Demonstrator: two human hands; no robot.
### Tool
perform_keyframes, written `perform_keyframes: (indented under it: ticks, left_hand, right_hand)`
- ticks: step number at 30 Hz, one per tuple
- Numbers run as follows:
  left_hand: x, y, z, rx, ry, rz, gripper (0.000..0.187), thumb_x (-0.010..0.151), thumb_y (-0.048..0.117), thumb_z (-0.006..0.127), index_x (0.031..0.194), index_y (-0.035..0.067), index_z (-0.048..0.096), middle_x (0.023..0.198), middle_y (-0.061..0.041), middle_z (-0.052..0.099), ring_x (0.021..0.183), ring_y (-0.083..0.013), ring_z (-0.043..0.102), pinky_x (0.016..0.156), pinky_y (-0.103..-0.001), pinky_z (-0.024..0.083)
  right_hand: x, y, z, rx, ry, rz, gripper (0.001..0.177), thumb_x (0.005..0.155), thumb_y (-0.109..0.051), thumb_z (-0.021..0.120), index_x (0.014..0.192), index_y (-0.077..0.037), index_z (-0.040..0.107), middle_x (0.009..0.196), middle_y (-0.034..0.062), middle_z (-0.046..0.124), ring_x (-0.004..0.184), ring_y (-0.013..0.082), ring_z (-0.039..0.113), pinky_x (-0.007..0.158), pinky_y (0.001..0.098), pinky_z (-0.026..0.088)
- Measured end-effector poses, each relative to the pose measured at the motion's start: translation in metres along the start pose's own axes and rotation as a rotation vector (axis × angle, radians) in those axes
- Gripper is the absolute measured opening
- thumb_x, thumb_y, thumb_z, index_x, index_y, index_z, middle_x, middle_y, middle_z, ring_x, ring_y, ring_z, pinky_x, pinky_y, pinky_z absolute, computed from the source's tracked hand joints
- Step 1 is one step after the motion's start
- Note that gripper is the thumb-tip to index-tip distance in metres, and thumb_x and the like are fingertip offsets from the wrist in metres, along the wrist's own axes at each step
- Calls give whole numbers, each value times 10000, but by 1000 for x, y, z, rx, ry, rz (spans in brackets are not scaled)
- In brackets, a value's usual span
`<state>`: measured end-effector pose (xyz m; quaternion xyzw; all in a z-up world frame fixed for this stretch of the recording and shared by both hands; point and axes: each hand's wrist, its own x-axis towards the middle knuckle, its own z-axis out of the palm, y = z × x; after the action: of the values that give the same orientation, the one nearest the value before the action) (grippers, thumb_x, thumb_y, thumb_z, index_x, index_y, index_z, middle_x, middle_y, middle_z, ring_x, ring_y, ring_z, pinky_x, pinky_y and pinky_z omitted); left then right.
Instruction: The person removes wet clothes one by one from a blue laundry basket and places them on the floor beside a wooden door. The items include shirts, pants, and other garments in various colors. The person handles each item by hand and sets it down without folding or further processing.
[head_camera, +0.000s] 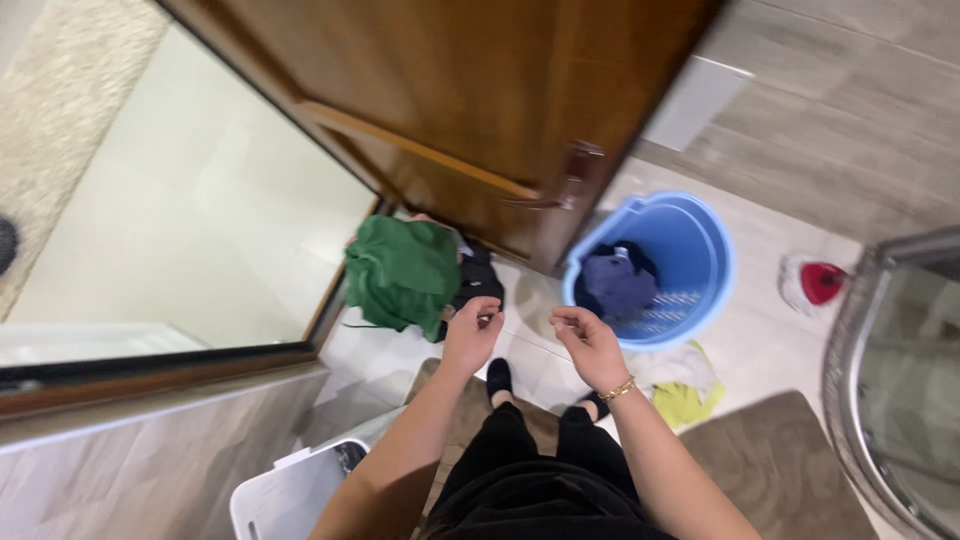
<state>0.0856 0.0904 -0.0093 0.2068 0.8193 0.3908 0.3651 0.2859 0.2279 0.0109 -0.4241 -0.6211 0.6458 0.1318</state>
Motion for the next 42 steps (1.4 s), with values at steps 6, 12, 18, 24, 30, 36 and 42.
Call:
perform_keyframes:
  ticks: [6,12,18,24,30,36,42]
  left_hand:
    - [-19,35,85,5,-63,14,341,919,265,720,1239,145,721,1150,-131,771,970,-293,768,815,-387,620]
    - [-41,63,154,65,-161,-34,341,928,268,696,1239,130,712,1182,-154,762,1014,-319,759,866,-405,608]
    - [-34,83,199,125,-247,-3,384,934,321,670,1250,104,693,1170,-168,761,1014,-348,758,860,-439,612]
    - [0,92,239,151,-342,-91,419,924,340,671,1282,124,684,1205,-125,744,1064,-285,747,903,-405,610]
    - [65,60,291,232,-449,-95,424,956,319,633,1315,93,656,1222,-166,715,1114,-327,718,924,-473,598]
    - [130,18,342,292,-493,-123,410,951,329,609,1269,75,660,1221,-212,679,1140,-413,687,889,-569,607]
    - [222,-109,412,432,-480,-151,330,965,280,637,1241,102,665,1231,-190,661,1152,-430,677,888,-561,608]
  right_hand:
    - [-25,24,-77,67,45,68,273,948,-102,679,1210,-123,751,1044,71,778,871,127,703,728,267,606]
    - [-44,53,-144,71,136,100,269,929,-91,686,1181,-133,770,1017,58,781,849,116,689,747,273,604]
    - [-41,97,-181,132,227,173,262,936,-104,682,1181,-141,768,1020,67,788,864,141,702,768,307,614]
    - [-28,139,-198,199,299,231,289,943,-92,674,1214,-148,755,1041,76,783,867,124,688,771,301,605]
    - [-1,162,-207,240,366,306,293,949,-96,673,1230,-134,747,1061,104,789,903,147,704,779,319,610]
    - [48,208,-199,283,424,369,267,955,-94,672,1204,-144,754,1072,78,793,886,125,704,765,293,602]
    - [105,222,-203,257,427,372,256,952,-104,679,1194,-134,760,1062,106,802,895,176,748,768,322,614]
